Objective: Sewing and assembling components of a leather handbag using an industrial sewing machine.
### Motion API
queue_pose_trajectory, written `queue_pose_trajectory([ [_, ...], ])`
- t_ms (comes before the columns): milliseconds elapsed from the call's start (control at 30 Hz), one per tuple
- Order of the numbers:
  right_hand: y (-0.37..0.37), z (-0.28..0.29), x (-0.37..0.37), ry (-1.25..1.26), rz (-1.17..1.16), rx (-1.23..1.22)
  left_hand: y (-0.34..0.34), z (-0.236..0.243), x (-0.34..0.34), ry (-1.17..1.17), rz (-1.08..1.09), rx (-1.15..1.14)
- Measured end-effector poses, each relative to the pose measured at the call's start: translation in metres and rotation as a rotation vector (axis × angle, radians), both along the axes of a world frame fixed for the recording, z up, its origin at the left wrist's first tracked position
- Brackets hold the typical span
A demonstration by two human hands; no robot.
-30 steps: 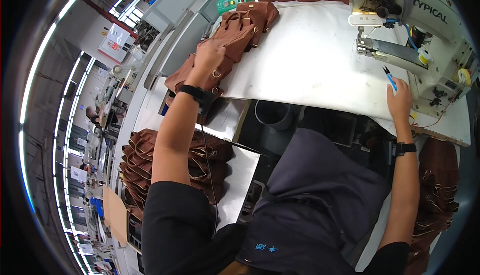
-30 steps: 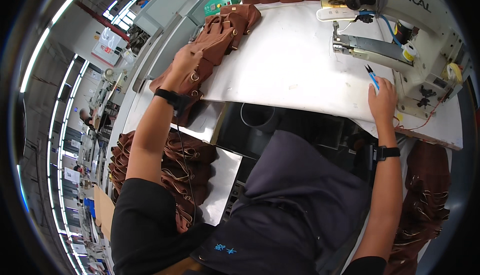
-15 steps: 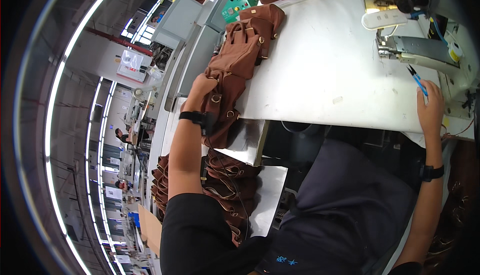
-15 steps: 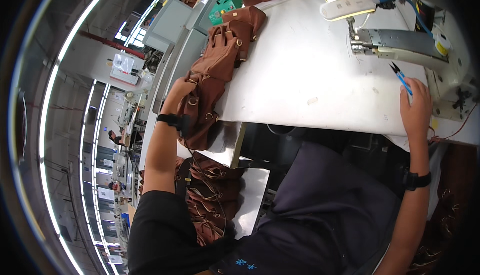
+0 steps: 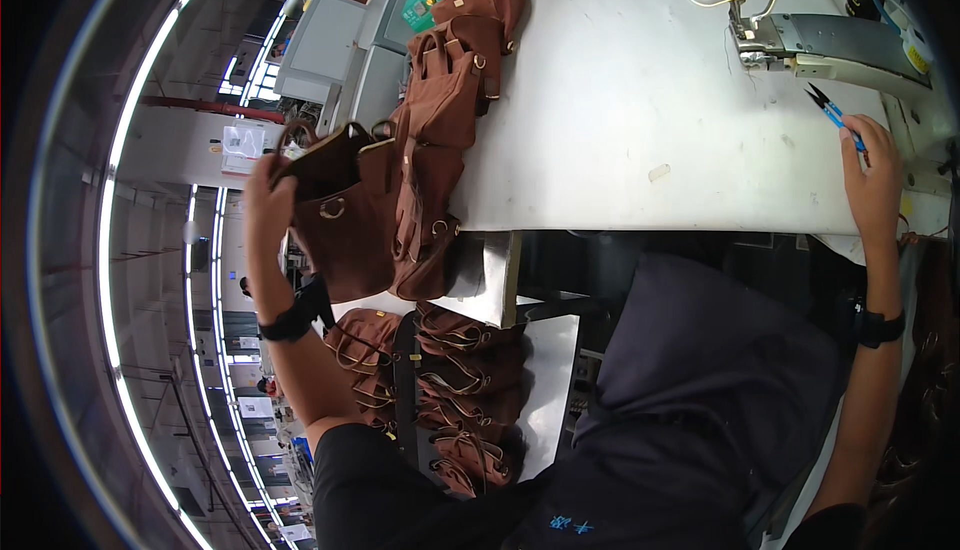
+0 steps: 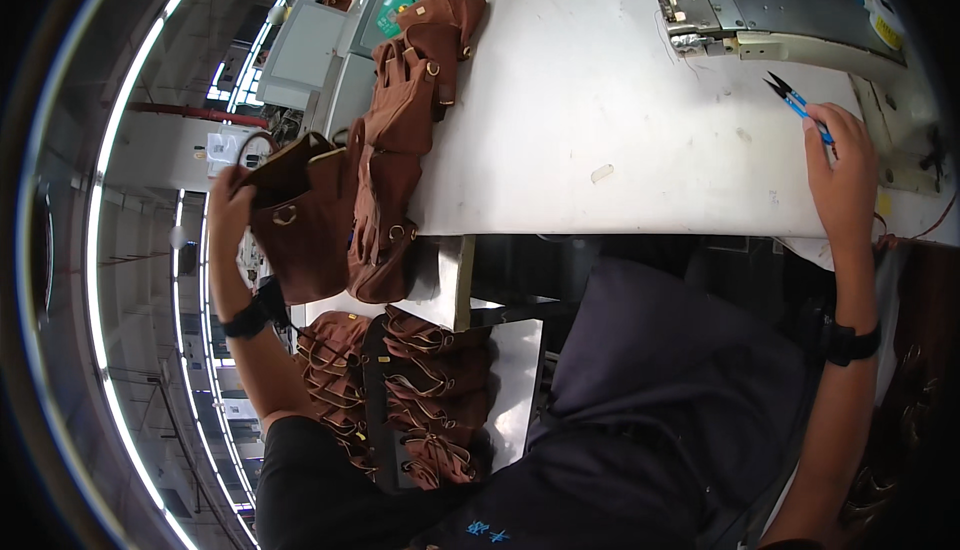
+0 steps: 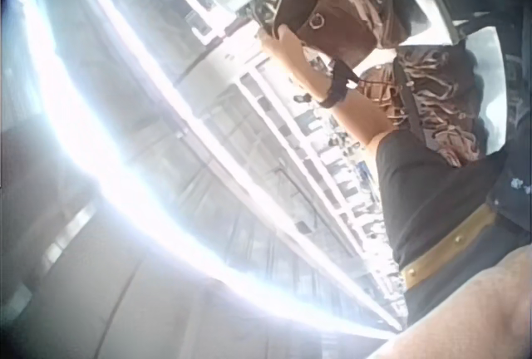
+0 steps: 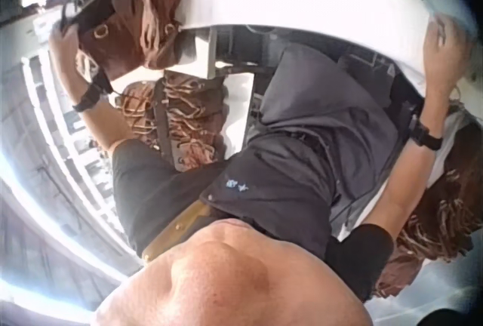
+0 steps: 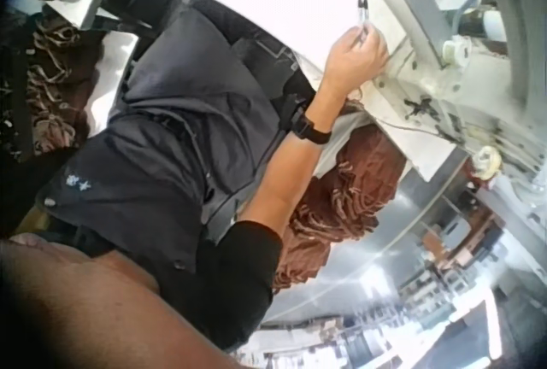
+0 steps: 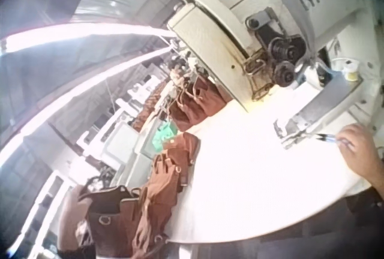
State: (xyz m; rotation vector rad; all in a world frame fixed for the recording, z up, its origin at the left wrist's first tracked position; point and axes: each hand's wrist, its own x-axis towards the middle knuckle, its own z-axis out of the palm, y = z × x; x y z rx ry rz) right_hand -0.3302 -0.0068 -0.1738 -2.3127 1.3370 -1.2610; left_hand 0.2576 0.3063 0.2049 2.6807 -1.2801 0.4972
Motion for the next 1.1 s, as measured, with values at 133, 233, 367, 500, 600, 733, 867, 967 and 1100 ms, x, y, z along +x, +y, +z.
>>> queue_pose_trajectory([
  [133, 0.005, 0.004, 0.002, -0.038, -0.012, 0.018, -0.013, 0.012, -0.087, -0.211, -0.335, -0.252],
  [233, 0.006, 0.006, 0.003, -0.063, -0.016, 0.039, -0.031, -0.027, -0.119, -0.248, -0.619, -0.358],
  [367, 0.002, 0.008, 0.004, -0.021, 0.000, -0.084, -0.076, -0.114, -0.141, -0.241, -0.911, -0.201],
  [500, 0.000, 0.006, 0.002, 0.014, -0.020, -0.192, -0.097, -0.212, -0.162, -0.022, -0.970, -0.076],
  [600, 0.005, 0.006, 0.001, 0.031, -0.032, -0.092, -0.086, -0.246, -0.165, 0.050, -0.945, -0.100],
  [733, 0.016, 0.023, 0.010, -0.094, -0.069, -0.141, -0.063, -0.266, -0.163, 0.170, -0.723, -0.216],
  [867, 0.046, 0.057, 0.022, -0.079, -0.088, -0.314, -0.049, -0.286, -0.165, 0.544, -0.444, -0.257],
  [967, 0.106, 0.072, 0.024, -0.381, 0.059, 0.190, -0.043, -0.299, -0.172, 1.022, -0.303, -0.401],
  [1100, 0.171, 0.056, 0.055, -0.724, 0.365, 0.801, -0.033, -0.303, -0.190, 1.343, -0.240, -0.395],
])
